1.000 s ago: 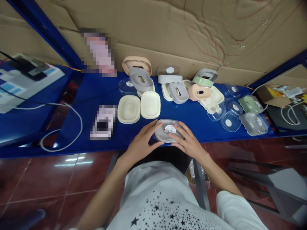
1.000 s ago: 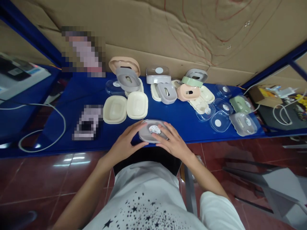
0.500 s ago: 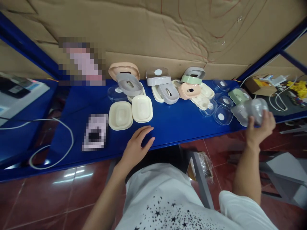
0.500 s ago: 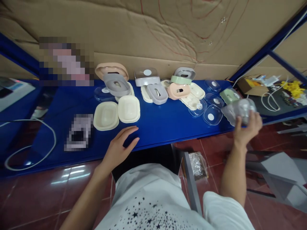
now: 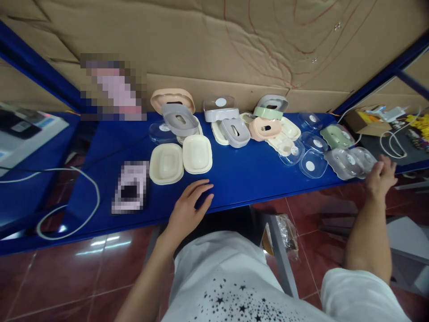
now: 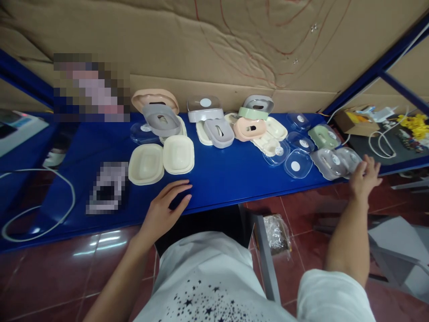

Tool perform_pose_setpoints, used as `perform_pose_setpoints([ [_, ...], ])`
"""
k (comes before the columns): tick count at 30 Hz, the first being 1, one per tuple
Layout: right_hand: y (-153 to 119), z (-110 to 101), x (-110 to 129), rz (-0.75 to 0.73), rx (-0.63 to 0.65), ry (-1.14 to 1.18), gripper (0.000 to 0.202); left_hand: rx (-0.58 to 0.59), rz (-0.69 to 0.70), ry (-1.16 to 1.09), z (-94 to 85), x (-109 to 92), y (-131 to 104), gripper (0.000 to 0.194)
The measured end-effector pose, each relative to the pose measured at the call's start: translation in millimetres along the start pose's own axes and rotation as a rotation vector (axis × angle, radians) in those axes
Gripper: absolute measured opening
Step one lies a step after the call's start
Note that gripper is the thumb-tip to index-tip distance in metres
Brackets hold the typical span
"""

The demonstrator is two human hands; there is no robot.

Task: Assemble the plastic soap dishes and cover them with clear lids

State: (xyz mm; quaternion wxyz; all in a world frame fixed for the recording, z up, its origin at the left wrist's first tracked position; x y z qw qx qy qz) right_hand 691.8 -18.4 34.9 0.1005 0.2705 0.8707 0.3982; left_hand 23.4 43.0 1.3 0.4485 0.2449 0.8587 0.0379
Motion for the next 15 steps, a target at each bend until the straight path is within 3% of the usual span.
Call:
perform_pose_setpoints([
  [3,-12,-6,45,-0.094,0.05,0.122,0.073,0.003,0.009,0.013,0.8,0,-1,0.025],
  [7,-54,-26,164,-0.502,0.342,0.283,0.059,-0.027,0.034,0.059,3.4,1,-1,0.029],
  [10,-81,-45,244,-0.619,0.396,0.33,0.052,-0.038,0.034,0.209,6.0,-1,6,0.047],
  [12,-88,-55,278,-0.61,0.386,0.357,0.047,-0.016,0.022,0.321,7.9,-3,14,0.059],
  [15,-89,-62,302,-0.633,0.405,0.429,0.045,0.04,0.056,0.373,10.0,-8,20,0.052],
])
Point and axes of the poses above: each hand's wrist, its own y-axis towards the middle knuckle, its own z-axis out of the palm, x = y × z, the point moved 1 cm from there along y, towards the middle knuckle, and after that the axes turned 4 degrees about -y, right-handed, at the moved point
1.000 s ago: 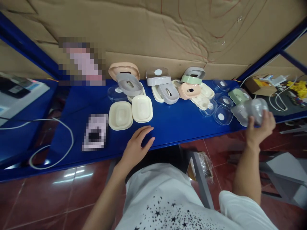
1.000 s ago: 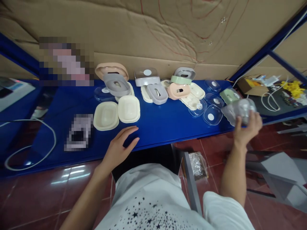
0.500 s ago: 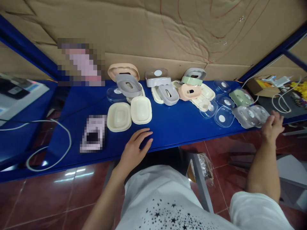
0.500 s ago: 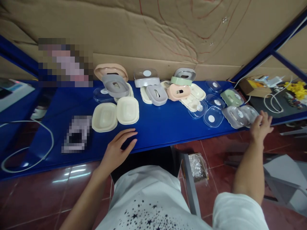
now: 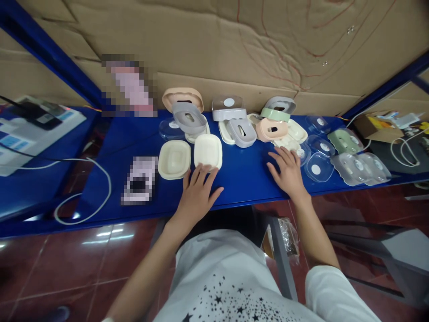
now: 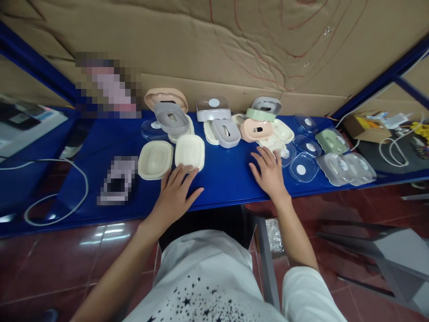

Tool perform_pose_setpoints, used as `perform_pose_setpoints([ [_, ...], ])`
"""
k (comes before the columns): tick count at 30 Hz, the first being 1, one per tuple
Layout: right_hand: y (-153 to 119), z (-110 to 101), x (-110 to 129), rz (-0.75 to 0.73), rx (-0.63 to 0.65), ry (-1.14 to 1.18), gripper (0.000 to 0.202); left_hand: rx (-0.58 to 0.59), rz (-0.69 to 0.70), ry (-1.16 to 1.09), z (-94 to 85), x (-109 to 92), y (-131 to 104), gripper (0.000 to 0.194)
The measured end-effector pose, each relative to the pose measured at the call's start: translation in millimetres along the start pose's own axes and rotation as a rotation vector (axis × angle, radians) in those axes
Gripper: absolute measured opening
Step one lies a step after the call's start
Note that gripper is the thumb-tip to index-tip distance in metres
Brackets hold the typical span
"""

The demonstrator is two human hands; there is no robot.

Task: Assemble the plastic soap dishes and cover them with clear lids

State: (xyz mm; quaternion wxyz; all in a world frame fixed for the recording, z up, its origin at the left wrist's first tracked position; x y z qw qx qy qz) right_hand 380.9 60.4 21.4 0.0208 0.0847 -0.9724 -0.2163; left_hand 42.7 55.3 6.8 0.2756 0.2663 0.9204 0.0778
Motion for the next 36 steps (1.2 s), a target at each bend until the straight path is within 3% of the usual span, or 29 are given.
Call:
perform_pose_setpoints([
  [6,-7,-7,-5,0.168,-0.095,-0.026,0.053,0.001,0.146,-0.128,-7.6,-5,-18,0.012],
  [8,-12,-6,-2,0.085,-0.042,0.037,0.05,0.017,0.211,-0.16,-14.2,-2,-24,0.005],
  [11,-9,0,15,-0.086,0.071,0.141,0.05,0.018,0.206,-0.148,-24.4,8,-27,0.014],
  [18,67,30,57,-0.099,0.165,0.167,0.065,-0.022,0.105,-0.172,-18.4,27,-23,0.016],
  [21,81,30,57,-0.058,0.183,0.158,0.053,-0.039,0.054,-0.229,-14.4,33,-23,0.018],
  [25,50,8,60,-0.132,0.061,0.269,0.036,-0.046,-0.007,-0.333,-16.8,37,-22,0.028],
  [30,1,-18,92,-0.405,0.079,0.405,0.032,-0.023,-0.073,-0.381,-18.3,37,-21,0.077],
  [36,-13,-13,111,-0.489,0.128,0.386,0.042,-0.076,0.086,-0.259,-12.3,38,-23,0.046],
])
Point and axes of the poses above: each hand's wrist, its own y-axis towards the middle knuckle, its own z-axis out of the palm, x = y × z, the point moved 1 cm from there along y, towards the middle knuckle, and after that the axes turned 4 degrees about -y, right-handed, at the moved point
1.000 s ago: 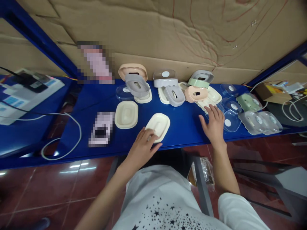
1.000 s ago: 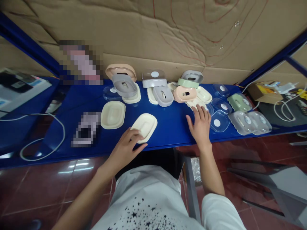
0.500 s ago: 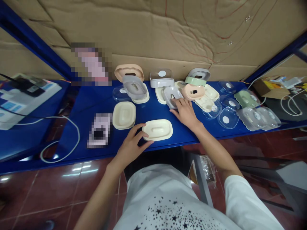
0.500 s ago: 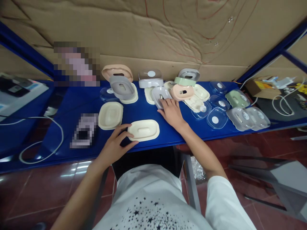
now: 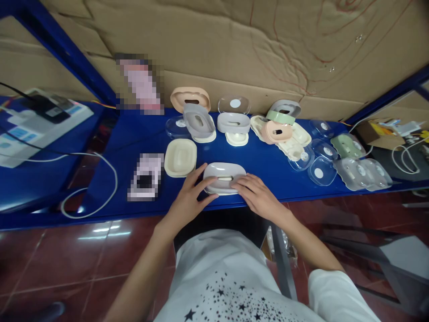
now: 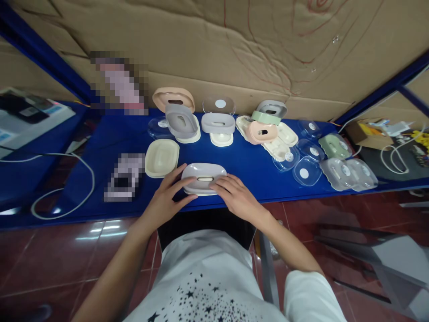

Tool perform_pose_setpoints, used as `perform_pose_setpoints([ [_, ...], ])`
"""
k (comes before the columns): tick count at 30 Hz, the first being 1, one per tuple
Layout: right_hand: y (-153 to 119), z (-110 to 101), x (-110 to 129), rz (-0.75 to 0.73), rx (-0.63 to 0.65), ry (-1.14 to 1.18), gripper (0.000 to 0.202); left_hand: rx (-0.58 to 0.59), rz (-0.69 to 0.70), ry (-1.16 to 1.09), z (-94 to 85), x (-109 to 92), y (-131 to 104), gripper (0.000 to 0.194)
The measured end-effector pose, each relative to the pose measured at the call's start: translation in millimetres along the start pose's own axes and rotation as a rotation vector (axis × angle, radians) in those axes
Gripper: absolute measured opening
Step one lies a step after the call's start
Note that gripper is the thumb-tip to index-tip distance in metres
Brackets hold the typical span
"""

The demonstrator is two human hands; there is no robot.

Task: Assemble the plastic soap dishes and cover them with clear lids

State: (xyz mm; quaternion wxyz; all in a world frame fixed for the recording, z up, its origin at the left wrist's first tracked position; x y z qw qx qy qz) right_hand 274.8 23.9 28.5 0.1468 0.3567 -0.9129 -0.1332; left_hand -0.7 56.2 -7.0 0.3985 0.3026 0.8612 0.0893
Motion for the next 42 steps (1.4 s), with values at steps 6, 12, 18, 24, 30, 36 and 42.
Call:
perform_pose_setpoints([
  [6,-15,11,0,-0.031,0.04,-0.047,0.058,0.01,0.098,0.095,5.6,-1,-4,0.044],
  [12,-54,-17,-56,0.477,-0.174,-0.312,0.056,0.066,0.009,0.12,3.1,-7,-5,0.044],
  [18,-119,-28,-120,1.158,-0.26,-0.563,0.071,0.107,-0.045,0.097,1.3,-11,-2,0.042],
  [24,-120,-28,-92,0.969,-0.443,-0.442,0.046,0.128,-0.071,0.083,0.4,-12,-2,0.042],
  [30,-75,-24,-31,0.961,-0.894,0.049,0.045,0.151,-0.096,-0.02,-4.5,-14,-2,0.062],
  [36,-14,-4,-13,0.754,-0.37,0.504,0.043,0.152,-0.096,-0.049,-4.9,-12,-1,0.081],
  [42,12,1,3,0.533,-0.201,0.402,0.047,0.166,-0.076,-0.043,-3.4,-9,-2,0.081],
])
Point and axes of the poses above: each hand's wrist, its own y-axis towards the middle knuckle, its own z-axis out of the palm, x = y × z, the point moved 1 cm from there along y, towards the middle knuckle, and after that the axes turned 4 degrees about -y, right-handed, at the moved point
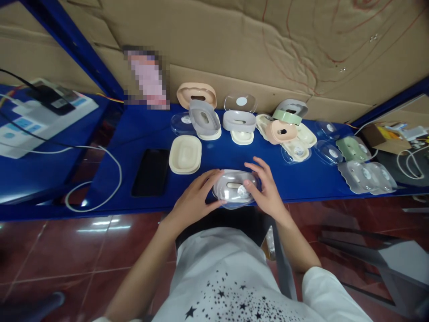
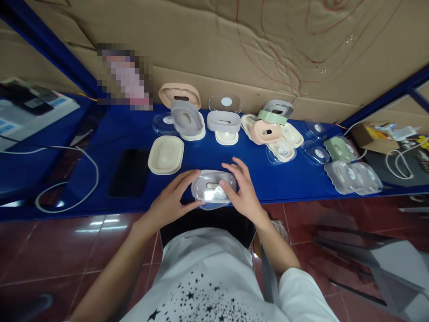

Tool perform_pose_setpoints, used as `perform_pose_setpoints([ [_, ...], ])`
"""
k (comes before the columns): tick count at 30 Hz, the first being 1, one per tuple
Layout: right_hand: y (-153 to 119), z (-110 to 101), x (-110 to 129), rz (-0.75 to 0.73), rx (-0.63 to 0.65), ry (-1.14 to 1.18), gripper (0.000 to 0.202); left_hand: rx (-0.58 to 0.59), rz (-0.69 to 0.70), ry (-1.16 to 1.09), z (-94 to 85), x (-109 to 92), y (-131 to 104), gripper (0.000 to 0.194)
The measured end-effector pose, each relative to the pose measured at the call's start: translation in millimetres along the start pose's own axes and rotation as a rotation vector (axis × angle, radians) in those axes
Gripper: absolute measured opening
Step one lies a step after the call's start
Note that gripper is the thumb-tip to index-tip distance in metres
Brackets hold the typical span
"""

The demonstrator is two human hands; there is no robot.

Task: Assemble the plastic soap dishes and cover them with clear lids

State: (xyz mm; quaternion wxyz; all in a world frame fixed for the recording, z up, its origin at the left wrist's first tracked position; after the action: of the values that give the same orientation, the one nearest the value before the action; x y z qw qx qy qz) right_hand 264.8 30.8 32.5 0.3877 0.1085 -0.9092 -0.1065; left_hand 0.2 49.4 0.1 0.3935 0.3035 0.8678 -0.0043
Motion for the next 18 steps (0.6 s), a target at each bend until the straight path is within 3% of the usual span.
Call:
perform_pose_setpoints([
  [7,-7,6,2,-0.241,0.098,-0.067,0.035,0.016,0.009,0.003,-2.0,-1,0,0.077],
  [10,-8,4,-3,-0.269,0.141,-0.108,0.048,0.028,0.018,0.001,-4.6,-2,-1,0.082],
  [13,-9,2,-3,-0.252,0.225,-0.131,0.074,0.031,0.052,-0.041,-7.3,-3,-3,0.089],
  [16,-10,-3,0,-0.252,0.298,-0.11,0.096,-0.004,0.095,-0.081,-9.2,-3,-3,0.075],
  [18,-12,-6,-3,-0.268,0.308,-0.109,0.092,-0.039,0.092,-0.088,-10.0,-3,-2,0.067],
])
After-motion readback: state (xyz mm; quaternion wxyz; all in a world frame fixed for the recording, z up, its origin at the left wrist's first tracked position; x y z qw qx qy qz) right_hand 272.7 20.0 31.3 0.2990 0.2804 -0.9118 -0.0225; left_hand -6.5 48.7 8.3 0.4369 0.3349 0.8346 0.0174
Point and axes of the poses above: each hand's wrist, its own y-axis towards the middle knuckle, its own z-axis out of the palm, x = y × z, the point moved 1 cm from there along y, towards the middle knuckle, and after that the axes turned 4 degrees about -y, right-handed, at the moved point
